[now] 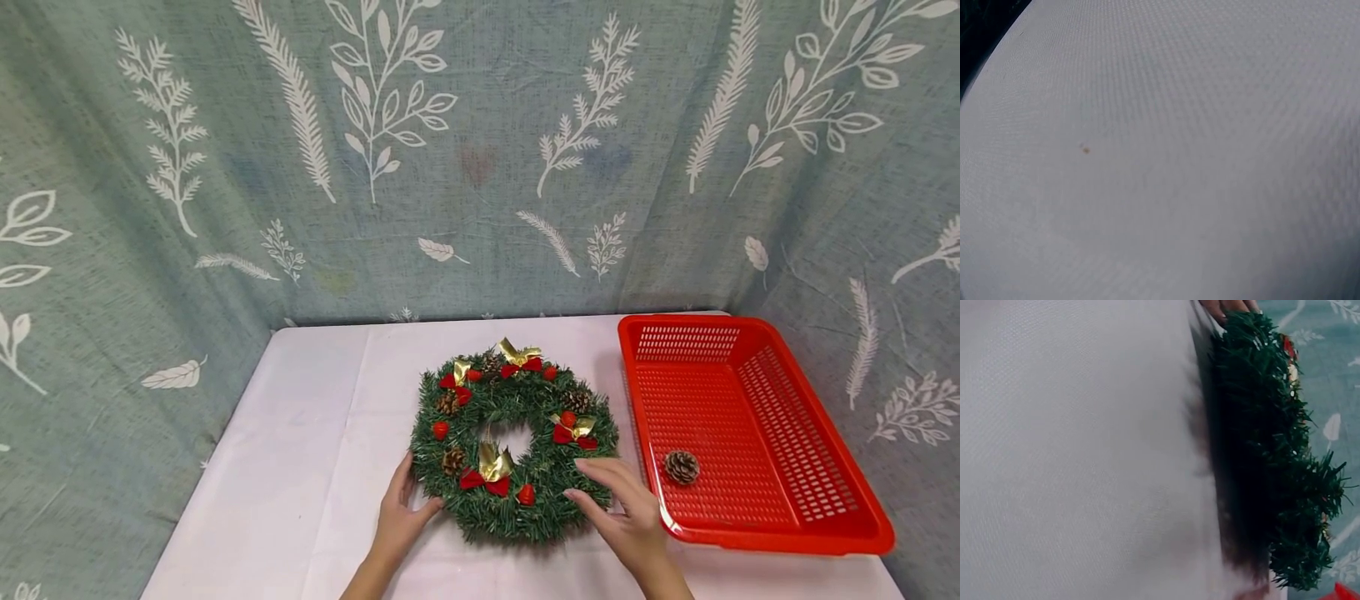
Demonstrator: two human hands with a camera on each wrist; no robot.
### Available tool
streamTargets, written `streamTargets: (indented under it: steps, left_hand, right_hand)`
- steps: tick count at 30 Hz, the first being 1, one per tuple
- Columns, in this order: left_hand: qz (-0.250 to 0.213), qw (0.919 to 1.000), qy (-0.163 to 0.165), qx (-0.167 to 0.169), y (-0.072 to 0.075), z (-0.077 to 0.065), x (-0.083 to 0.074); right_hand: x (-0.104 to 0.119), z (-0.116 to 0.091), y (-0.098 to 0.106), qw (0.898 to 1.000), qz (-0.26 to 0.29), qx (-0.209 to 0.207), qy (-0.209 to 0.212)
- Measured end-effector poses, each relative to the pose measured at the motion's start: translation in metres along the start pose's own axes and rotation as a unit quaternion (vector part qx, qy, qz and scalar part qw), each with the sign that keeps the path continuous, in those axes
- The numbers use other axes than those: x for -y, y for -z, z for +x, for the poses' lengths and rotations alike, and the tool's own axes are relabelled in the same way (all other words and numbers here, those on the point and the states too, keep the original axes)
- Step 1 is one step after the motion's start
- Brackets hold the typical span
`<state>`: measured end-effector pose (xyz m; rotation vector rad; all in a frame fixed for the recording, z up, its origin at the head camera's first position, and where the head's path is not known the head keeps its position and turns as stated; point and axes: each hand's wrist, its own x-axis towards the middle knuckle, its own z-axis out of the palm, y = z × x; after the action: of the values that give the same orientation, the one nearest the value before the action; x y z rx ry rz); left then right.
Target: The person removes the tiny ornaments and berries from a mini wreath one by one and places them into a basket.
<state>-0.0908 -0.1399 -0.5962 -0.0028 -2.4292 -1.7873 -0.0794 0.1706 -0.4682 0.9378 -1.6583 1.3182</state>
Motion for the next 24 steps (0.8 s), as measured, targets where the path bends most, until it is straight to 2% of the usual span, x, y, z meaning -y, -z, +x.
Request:
streamTargets:
  steps: [5,9,16,18,24]
  left_hand:
    - [-0.006,0.9996,0.025,0.009,0.001,0.000,-0.002]
    - [-0.007,0.9996,0.023,0.013,0.001,0.000,-0.004]
    - [0.000,0.9991,0.038,0.022,0.008,-0.004,-0.042]
    - [-0.001,0.9992,0.035,0.019,0.006,-0.004,-0.036]
    - [0.002,0.9997,0.021,0.007,0.000,-0.001,-0.005]
  right_hand:
    - [-0.004,0.000,-0.005,1.000,-0.009,0.009,0.000]
    - [-0.008,0.001,-0.009,0.999,-0.023,0.028,-0.001]
    - [-0.014,-0.004,-0.018,0.998,-0.008,0.057,-0.011]
    - [-0.018,-0.009,-0.020,0.998,-0.001,0.060,-0.014]
    - [-0.028,-0.026,-0.026,0.997,0.012,0.072,-0.036]
